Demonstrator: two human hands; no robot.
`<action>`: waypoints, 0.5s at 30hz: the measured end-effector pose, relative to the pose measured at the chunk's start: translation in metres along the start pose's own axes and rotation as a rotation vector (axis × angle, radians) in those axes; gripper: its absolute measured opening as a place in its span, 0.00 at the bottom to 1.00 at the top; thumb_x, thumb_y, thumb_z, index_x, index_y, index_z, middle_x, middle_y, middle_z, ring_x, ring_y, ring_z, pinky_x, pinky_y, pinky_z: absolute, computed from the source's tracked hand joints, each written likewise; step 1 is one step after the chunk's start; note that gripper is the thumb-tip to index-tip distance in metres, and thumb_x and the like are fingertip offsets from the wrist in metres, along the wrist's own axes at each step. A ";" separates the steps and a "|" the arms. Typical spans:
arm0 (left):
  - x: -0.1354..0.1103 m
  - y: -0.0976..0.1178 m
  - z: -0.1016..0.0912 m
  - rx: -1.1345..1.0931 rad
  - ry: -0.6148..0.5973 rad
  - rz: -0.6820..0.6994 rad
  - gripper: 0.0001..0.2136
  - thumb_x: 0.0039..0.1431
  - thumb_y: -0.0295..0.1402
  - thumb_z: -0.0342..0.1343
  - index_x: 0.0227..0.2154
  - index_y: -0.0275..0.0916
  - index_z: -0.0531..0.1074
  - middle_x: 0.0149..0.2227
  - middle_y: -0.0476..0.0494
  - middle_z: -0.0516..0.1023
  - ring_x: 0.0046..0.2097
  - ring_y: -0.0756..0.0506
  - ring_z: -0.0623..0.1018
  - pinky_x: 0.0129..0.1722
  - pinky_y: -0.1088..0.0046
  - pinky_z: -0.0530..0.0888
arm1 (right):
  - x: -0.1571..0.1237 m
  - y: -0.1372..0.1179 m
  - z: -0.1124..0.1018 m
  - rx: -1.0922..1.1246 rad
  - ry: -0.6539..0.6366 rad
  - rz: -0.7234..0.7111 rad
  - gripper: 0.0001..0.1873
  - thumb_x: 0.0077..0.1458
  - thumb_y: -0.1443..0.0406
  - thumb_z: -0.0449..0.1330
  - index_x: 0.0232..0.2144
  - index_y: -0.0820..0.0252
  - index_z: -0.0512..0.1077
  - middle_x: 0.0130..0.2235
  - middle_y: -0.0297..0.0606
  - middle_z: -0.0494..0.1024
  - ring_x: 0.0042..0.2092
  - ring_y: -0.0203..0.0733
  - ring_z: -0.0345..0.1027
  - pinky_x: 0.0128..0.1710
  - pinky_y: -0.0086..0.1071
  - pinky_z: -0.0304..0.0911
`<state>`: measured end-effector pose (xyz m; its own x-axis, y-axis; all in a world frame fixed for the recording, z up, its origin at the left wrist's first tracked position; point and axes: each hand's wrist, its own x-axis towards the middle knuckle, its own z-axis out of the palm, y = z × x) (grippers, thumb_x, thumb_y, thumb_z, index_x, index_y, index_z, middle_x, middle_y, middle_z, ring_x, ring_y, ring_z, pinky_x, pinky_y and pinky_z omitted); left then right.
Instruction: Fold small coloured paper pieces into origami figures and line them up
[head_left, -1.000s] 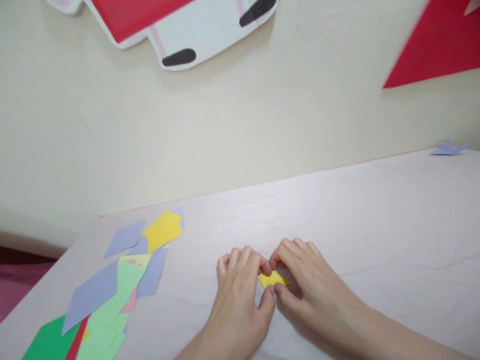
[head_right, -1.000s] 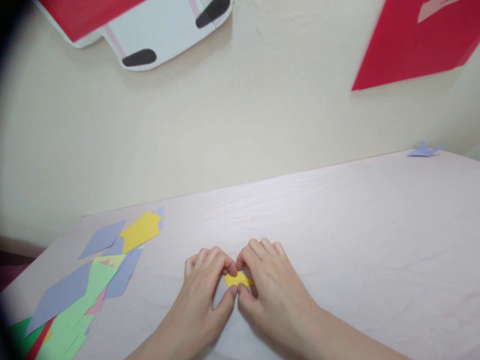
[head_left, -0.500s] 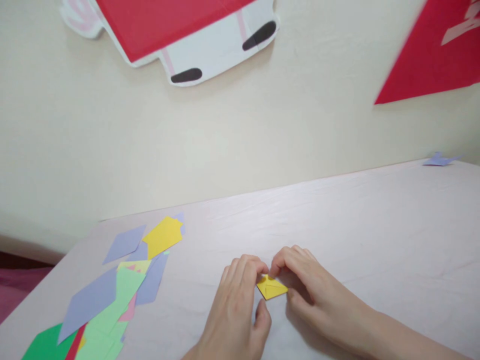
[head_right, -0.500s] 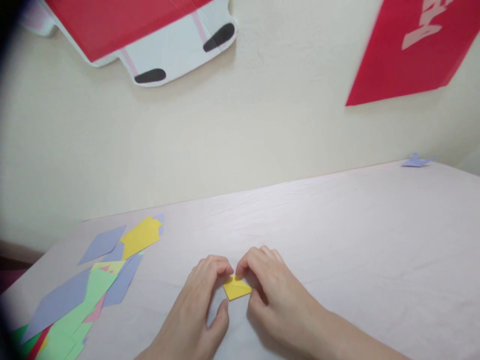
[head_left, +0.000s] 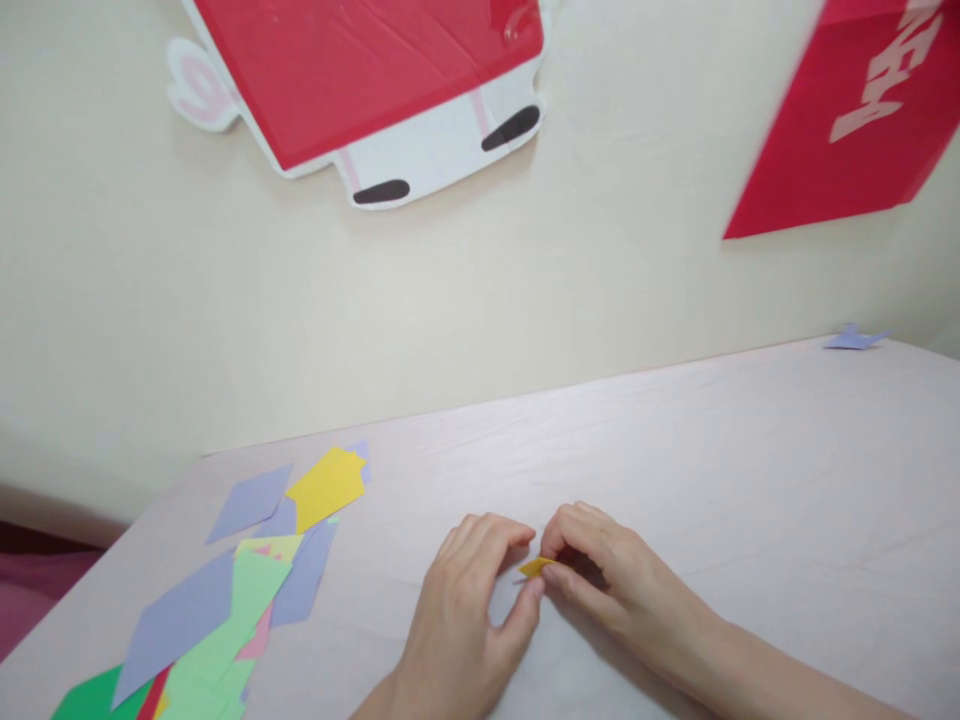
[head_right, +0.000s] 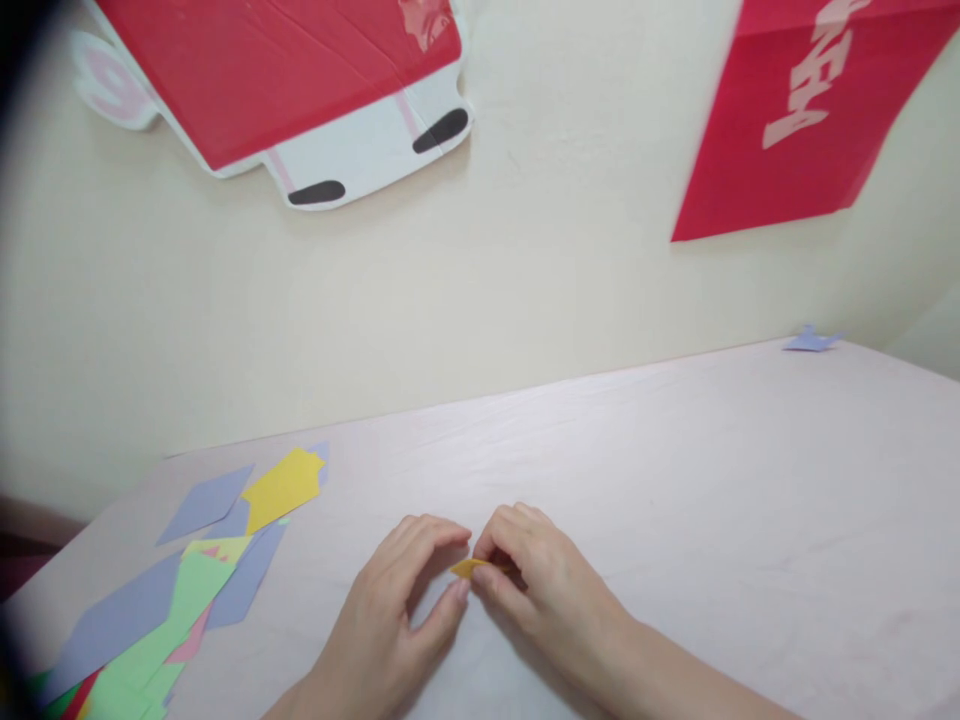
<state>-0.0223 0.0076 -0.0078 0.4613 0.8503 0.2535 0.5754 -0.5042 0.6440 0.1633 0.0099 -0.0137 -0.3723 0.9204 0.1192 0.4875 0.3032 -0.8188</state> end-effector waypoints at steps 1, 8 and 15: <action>0.002 0.002 0.000 -0.002 0.001 0.007 0.04 0.62 0.28 0.53 0.39 0.42 0.68 0.40 0.45 0.74 0.43 0.43 0.72 0.43 0.65 0.68 | 0.000 0.000 0.000 -0.002 0.006 -0.005 0.07 0.59 0.71 0.57 0.28 0.59 0.67 0.31 0.34 0.71 0.36 0.40 0.64 0.36 0.33 0.58; 0.006 0.004 -0.006 -0.063 0.061 -0.036 0.09 0.68 0.32 0.47 0.31 0.41 0.67 0.35 0.46 0.71 0.40 0.44 0.70 0.41 0.66 0.64 | -0.001 0.000 -0.003 0.102 0.053 -0.003 0.08 0.59 0.70 0.57 0.28 0.59 0.71 0.31 0.35 0.73 0.37 0.41 0.66 0.37 0.33 0.60; 0.008 0.003 -0.011 -0.086 0.047 -0.118 0.09 0.67 0.35 0.48 0.30 0.40 0.67 0.33 0.47 0.71 0.38 0.44 0.70 0.40 0.67 0.64 | 0.000 -0.001 -0.003 0.150 0.067 -0.036 0.04 0.58 0.68 0.58 0.32 0.59 0.72 0.33 0.35 0.72 0.37 0.41 0.66 0.37 0.32 0.59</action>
<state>-0.0241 0.0151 0.0036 0.3608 0.9098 0.2050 0.5629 -0.3877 0.7300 0.1650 0.0104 -0.0111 -0.3320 0.9253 0.1832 0.3490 0.3009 -0.8875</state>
